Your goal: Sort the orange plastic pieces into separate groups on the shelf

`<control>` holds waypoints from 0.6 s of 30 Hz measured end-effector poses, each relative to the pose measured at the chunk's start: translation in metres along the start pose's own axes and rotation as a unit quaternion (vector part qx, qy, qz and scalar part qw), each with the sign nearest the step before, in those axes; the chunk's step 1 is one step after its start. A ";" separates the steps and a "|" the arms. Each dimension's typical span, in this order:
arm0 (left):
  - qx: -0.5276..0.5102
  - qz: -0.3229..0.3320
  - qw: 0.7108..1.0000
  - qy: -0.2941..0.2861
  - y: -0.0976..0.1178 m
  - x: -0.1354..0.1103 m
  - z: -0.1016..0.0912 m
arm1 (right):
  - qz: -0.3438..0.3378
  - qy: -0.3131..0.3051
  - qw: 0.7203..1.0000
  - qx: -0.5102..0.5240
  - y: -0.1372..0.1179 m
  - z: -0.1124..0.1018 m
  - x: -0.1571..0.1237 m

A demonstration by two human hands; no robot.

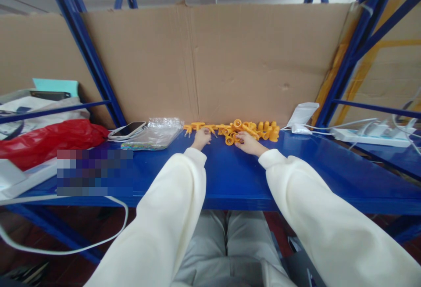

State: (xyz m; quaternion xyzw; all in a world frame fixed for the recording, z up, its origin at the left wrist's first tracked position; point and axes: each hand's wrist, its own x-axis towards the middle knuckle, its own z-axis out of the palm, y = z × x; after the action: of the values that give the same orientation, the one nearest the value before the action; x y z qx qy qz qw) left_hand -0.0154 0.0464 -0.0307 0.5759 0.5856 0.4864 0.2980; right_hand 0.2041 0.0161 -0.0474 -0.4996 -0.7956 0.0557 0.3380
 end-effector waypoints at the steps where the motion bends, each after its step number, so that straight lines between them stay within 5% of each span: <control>1: 0.043 0.047 0.998 0.003 -0.002 0.001 0.002 | 0.001 -0.001 1.000 -0.004 0.000 0.000 0.000; 6: 0.216 0.220 0.946 -0.101 -0.004 0.000 0.011 | 0.004 -0.010 1.000 -0.024 -0.003 0.001 -0.001; 10: 0.374 0.194 0.883 -0.205 -0.002 -0.006 0.013 | 0.003 -0.020 0.999 -0.030 -0.004 0.000 -0.001; 18: 0.462 0.164 0.850 -0.191 -0.011 0.003 0.015 | -0.022 -0.003 1.000 -0.022 0.002 0.003 0.001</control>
State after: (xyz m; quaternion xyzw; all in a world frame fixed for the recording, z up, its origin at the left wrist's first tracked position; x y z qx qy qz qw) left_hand -0.0069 0.0542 -0.0452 0.8165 0.5713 0.0812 0.0195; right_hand 0.2034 0.0189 -0.0504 -0.4887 -0.8086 0.0322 0.3261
